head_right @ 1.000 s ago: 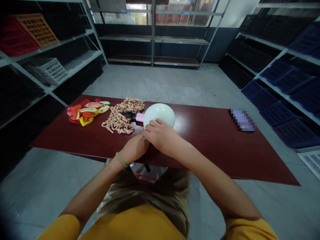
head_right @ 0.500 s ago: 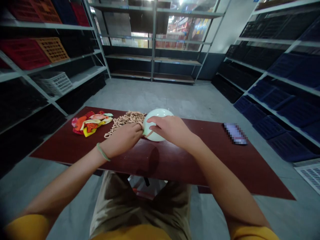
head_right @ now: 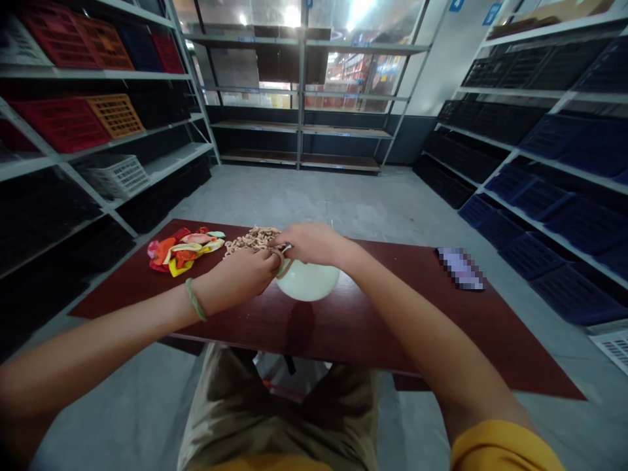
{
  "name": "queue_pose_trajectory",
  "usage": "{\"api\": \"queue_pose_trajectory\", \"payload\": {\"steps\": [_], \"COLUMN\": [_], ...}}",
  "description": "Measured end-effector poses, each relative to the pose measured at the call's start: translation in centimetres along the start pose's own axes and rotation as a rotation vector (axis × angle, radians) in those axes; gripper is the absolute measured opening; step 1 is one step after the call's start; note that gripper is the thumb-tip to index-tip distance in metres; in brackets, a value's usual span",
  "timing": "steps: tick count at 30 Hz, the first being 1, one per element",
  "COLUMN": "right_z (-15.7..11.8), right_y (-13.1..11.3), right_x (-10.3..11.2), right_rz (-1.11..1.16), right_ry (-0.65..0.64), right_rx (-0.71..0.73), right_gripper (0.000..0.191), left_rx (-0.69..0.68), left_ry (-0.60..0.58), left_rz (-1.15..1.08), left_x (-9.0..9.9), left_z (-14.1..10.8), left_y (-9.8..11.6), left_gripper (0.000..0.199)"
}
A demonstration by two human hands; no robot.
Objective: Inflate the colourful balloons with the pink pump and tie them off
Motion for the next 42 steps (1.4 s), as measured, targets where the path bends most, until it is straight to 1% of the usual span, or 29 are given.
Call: {"api": "queue_pose_trajectory", "payload": {"steps": [2,3,5,7,10,12,15,16,18,20,22,24,26,30,34,35,37,40,42], "right_z": [0.2,0.3,0.4,0.3,-0.1,-0.5,-1.1,-1.2,-1.3,-1.1,-0.8,-0.6,-0.5,-1.1,-2.4,-2.7,-3.3,-4.1,-4.5], "right_y": [-0.5,-0.7,-0.7,-0.7,-0.6,-0.4,0.0,-0.1,-0.5,-0.9,-1.0,-0.9,-0.4,0.6,0.7,0.5,-0.7,-3.4,-5.0], "right_x": [-0.8,-1.0,-1.2,-1.6,-2.1,-1.9,-1.5,-1.4,-1.5,-1.8,-2.3,-2.8,-3.1,-3.1,-2.4,-2.2,-1.7,-1.3,-1.3], "right_rz": [0.102,0.173,0.258,0.290,0.241,0.169,0.055,0.032,0.008,0.002,0.006,0.012,-0.001,0.024,0.114,0.096,-0.021,-0.275,-0.357], "right_ry": [-0.043,-0.040,0.034,0.088,0.122,0.157,0.193,0.191,0.183,0.171,0.143,0.111,0.107,0.181,0.284,0.296,0.296,0.276,0.305], "right_rx": [0.029,0.036,0.039,0.049,0.033,-0.016,-0.087,-0.078,-0.014,0.049,0.066,0.049,0.004,-0.075,-0.059,-0.057,-0.060,-0.062,-0.068], "right_gripper": [0.031,0.032,0.034,0.035,0.028,0.025,0.026,0.027,0.033,0.035,0.031,0.027,0.024,0.017,0.016,0.016,0.016,0.019,0.020], "left_rx": [0.011,0.015,0.021,0.026,0.019,0.016,0.035,0.038,0.039,0.034,0.036,0.038,0.050,0.049,0.046,0.070,0.146,0.288,0.378], "left_ry": [-0.006,-0.007,-0.009,-0.013,-0.023,-0.034,-0.043,-0.040,-0.029,-0.023,-0.022,-0.021,-0.018,-0.041,-0.070,-0.069,-0.063,-0.034,-0.012], "left_rz": [-0.011,-0.015,-0.015,-0.008,-0.001,-0.007,-0.030,-0.034,-0.033,-0.048,-0.072,-0.084,-0.080,-0.077,-0.166,-0.195,-0.247,-0.330,-0.436], "left_x": [0.0,0.0,-0.1,-0.3,-0.3,-0.3,-0.6,-0.7,-0.9,-1.1,-1.1,-1.0,-0.8,-1.0,-2.0,-2.3,-3.1,-3.9,-4.2], "left_z": [-0.5,-0.8,-1.3,-1.6,-1.9,-2.0,-2.0,-2.0,-1.9,-1.9,-1.9,-1.9,-2.0,-2.5,-3.1,-3.1,-3.0,-2.3,-1.8], "left_y": [-0.1,-0.2,-0.3,-0.4,-0.4,-0.4,-0.6,-0.7,-0.8,-0.7,-0.6,-0.5,-0.6,-1.0,-1.7,-2.0,-2.6,-3.3,-3.4], "left_gripper": [0.028,0.028,0.028,0.028,0.029,0.028,0.026,0.026,0.027,0.026,0.025,0.023,0.024,0.025,0.021,0.021,0.022,0.026,0.026]}}
Point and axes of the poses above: each hand's wrist, its own z-axis towards the middle knuckle, its own x-axis out of the back of the hand, y = z × x, the point moved 8 cm from there along z, towards the middle knuckle, and after that the axes turned 11 degrees about y, right-handed, at the moved point
